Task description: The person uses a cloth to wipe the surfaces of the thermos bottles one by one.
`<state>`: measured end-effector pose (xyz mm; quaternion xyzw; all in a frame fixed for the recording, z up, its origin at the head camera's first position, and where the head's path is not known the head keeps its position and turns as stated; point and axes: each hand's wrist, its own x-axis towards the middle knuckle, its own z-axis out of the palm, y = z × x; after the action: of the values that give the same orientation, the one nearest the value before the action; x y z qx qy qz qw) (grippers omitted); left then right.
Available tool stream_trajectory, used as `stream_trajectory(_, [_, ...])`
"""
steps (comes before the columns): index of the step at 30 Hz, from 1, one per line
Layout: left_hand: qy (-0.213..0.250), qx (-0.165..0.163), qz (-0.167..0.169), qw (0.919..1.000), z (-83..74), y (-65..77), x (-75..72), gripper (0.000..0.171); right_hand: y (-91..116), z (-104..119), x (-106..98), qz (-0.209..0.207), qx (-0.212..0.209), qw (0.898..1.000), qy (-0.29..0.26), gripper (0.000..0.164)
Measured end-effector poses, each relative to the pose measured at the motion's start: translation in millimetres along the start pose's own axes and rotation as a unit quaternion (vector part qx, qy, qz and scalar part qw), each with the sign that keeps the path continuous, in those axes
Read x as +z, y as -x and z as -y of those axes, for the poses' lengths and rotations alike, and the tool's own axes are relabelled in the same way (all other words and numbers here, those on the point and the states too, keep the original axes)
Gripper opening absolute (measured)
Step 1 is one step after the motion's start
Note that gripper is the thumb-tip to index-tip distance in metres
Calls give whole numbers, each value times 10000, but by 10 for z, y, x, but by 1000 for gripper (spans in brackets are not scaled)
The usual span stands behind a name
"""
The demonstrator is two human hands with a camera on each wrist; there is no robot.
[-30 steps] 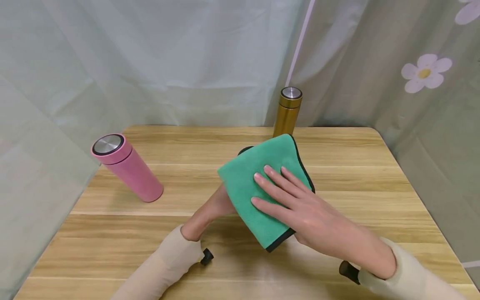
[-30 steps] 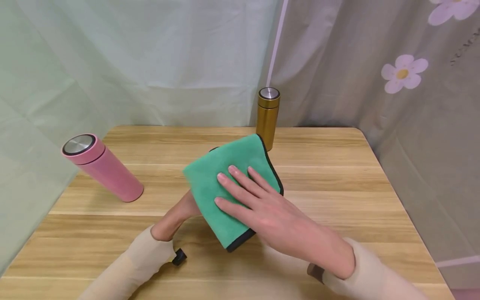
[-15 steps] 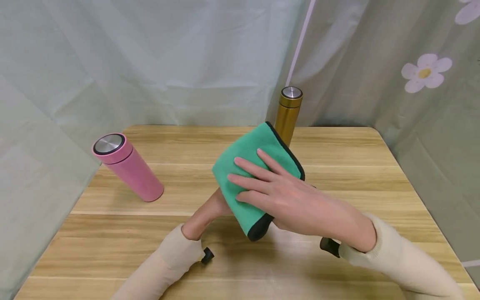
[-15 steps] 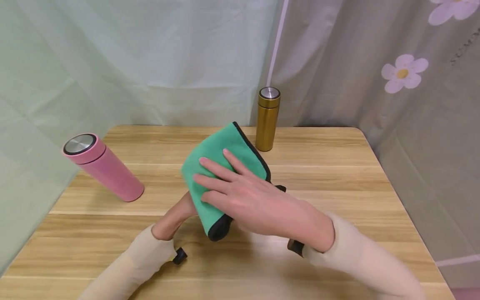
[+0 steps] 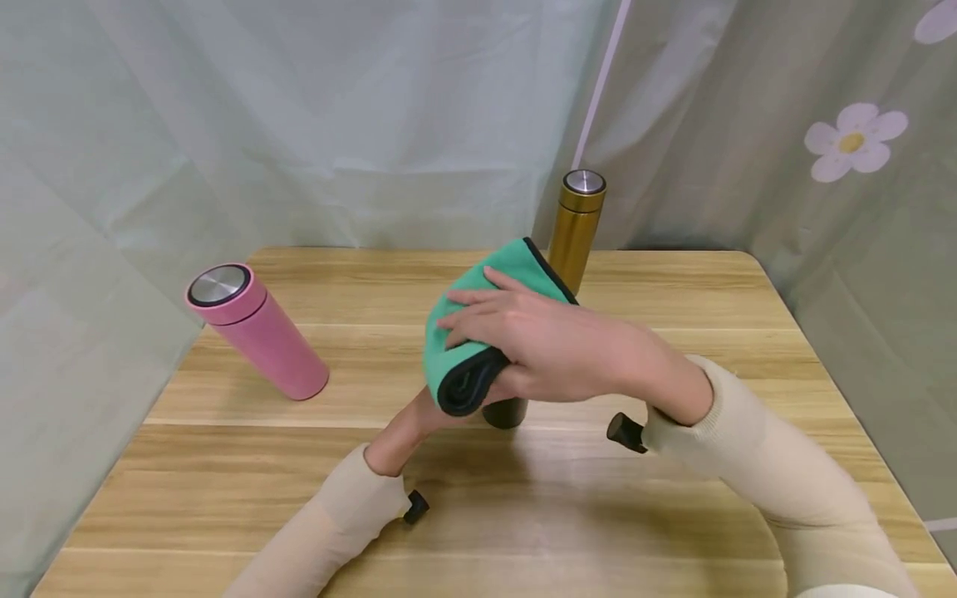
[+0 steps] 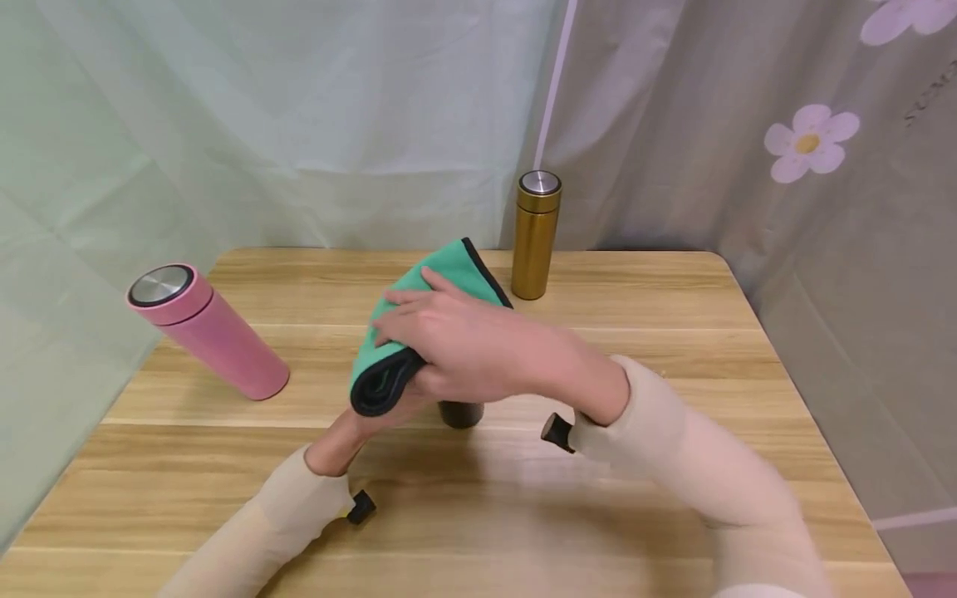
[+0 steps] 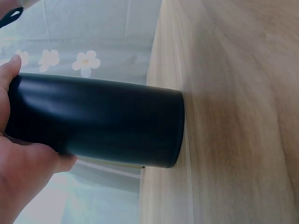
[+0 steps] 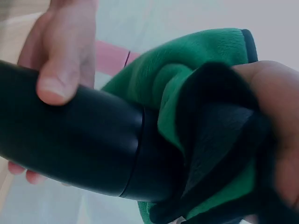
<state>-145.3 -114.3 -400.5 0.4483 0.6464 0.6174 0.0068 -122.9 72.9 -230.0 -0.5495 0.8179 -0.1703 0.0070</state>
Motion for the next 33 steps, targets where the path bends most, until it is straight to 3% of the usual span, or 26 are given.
stream_trajectory(3, [319, -668, 95, 9972, -68, -86, 46, 39, -102, -66, -42, -131, 14, 9994, -314, 26])
stream_trajectory(5, [470, -1098, 65, 9928, -98, -120, 68, 34, -151, -107, -62, -223, 97, 9986, -466, 21])
stream_trajectory(7, [410, -1273, -16, 9910, -117, -139, 77, 39, -198, -147, -86, -238, 229, 9974, -635, 15])
stream_trajectory(15, [218, -1617, -326, 9861, -142, -136, 79, 62, -280, -361, -188, -119, 1051, 9851, -1358, 16])
stream_trajectory(20, [189, -1820, -425, 9822, -151, -139, 82, 75, -195, -496, -156, -472, 1565, 9624, -2170, 14])
stream_trajectory(25, [224, -1855, -487, 9812, -156, -138, 78, 80, -42, -601, -78, -869, 1564, 9419, -2843, 18])
stream_trajectory(30, [259, -1898, -542, 9800, -171, -136, 83, 84, 130, -650, 18, -1252, 1750, 9073, -3612, 29])
stream_trajectory(33, [262, -1926, -548, 9794, -186, -134, 91, 85, 240, -643, 73, -1401, 1829, 8955, -3807, 35])
